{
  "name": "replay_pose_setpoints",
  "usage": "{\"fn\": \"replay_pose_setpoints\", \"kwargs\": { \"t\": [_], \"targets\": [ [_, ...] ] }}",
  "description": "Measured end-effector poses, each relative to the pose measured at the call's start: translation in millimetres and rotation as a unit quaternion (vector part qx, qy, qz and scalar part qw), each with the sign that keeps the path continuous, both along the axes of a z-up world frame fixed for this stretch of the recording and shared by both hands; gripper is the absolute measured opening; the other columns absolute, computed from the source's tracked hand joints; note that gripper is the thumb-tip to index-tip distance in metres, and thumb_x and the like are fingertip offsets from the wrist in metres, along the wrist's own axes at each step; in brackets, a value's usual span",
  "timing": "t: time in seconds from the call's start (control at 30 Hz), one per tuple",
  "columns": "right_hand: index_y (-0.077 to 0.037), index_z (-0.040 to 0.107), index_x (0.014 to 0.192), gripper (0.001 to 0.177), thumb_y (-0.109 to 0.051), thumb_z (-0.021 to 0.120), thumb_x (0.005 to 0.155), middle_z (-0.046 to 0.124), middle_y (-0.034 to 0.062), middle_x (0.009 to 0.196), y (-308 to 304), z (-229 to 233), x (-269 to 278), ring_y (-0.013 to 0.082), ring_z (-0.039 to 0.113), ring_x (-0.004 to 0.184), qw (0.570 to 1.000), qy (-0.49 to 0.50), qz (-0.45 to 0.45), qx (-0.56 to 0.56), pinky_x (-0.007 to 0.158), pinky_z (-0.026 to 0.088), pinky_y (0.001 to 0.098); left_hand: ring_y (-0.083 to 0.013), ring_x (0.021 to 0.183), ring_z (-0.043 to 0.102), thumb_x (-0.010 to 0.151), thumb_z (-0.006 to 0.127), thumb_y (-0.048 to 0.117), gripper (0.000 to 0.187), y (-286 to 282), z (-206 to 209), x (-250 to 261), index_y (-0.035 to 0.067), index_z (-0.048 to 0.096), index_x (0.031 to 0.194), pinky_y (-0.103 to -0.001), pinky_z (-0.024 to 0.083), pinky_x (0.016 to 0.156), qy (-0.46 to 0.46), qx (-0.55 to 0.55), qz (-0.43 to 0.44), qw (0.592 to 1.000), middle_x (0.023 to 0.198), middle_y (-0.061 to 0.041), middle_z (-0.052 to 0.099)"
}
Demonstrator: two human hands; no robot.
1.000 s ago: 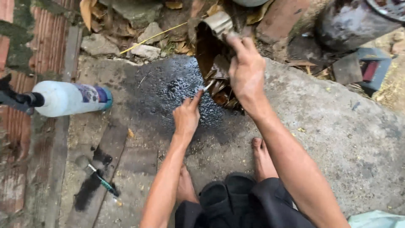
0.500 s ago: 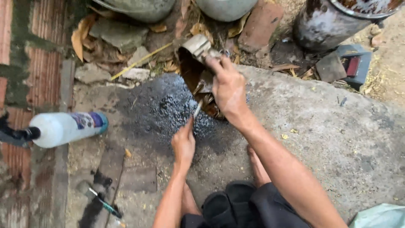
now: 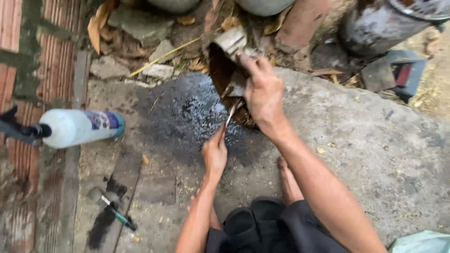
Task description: Cleaning a motorcycle engine crankcase using a spray bottle and a brush to remove grease and grime.
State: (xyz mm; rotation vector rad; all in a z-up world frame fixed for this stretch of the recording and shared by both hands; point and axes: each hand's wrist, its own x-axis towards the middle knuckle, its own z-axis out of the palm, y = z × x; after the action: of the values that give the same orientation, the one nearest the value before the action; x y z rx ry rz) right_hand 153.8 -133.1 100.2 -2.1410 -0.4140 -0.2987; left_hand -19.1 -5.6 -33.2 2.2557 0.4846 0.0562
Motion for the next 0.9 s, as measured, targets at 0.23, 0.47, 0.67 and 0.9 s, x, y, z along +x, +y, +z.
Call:
{"fn": "replay_pose_setpoints", "kwargs": {
  "t": [0.23, 0.47, 0.67, 0.9],
  "targets": [
    [-0.001, 0.061, 0.135, 0.062, 0.020, 0.043, 0.080, 0.064, 0.0190, 0.125, -1, -6, 3, 0.0330, 0.072, 0.101, 0.999, -0.029, 0.025, -0.036, 0.097, 0.061, 0.0365, -0.0228, 0.072, 0.075, 0.098, 0.061, 0.015, 0.033, 15, -13, 17, 0.027, 0.070, 0.128, -0.040, 0.051, 0.061, -0.064, 0.089, 0.011, 0.994, 0.105, -0.008, 0.078],
    [-0.014, 0.069, 0.130, 0.057, 0.013, 0.045, 0.086, 0.066, 0.0217, 0.117, -10, -5, -3, 0.0437, 0.070, 0.105, 0.999, -0.008, 0.016, -0.030, 0.093, 0.058, 0.0549, -0.0326, 0.109, 0.069, 0.098, 0.059, 0.007, 0.028, -7, 12, 17, 0.009, 0.073, 0.122, -0.044, 0.053, 0.094, 0.005, -0.065, 0.052, 0.997, 0.112, -0.016, 0.074],
    [-0.010, 0.070, 0.130, 0.054, 0.015, 0.045, 0.090, 0.066, 0.0252, 0.113, -5, 11, -3, 0.0438, 0.071, 0.101, 1.000, -0.012, -0.018, -0.007, 0.092, 0.059, 0.0544, -0.0362, 0.105, 0.069, 0.101, 0.055, 0.015, 0.032, -15, 37, -6, 0.014, 0.069, 0.129, -0.050, 0.055, 0.088, 0.053, -0.045, 0.012, 0.998, 0.111, -0.014, 0.075],
    [-0.003, 0.068, 0.133, 0.047, 0.015, 0.046, 0.096, 0.065, 0.0284, 0.114, -18, -2, -16, 0.0429, 0.070, 0.098, 1.000, -0.023, 0.005, -0.019, 0.089, 0.060, 0.0539, -0.0475, 0.084, 0.073, 0.101, 0.043, 0.027, 0.045, -14, 18, 11, 0.046, 0.053, 0.141, -0.062, 0.055, 0.081, 0.202, 0.103, -0.087, 0.970, 0.092, -0.010, 0.076]
  ]
}}
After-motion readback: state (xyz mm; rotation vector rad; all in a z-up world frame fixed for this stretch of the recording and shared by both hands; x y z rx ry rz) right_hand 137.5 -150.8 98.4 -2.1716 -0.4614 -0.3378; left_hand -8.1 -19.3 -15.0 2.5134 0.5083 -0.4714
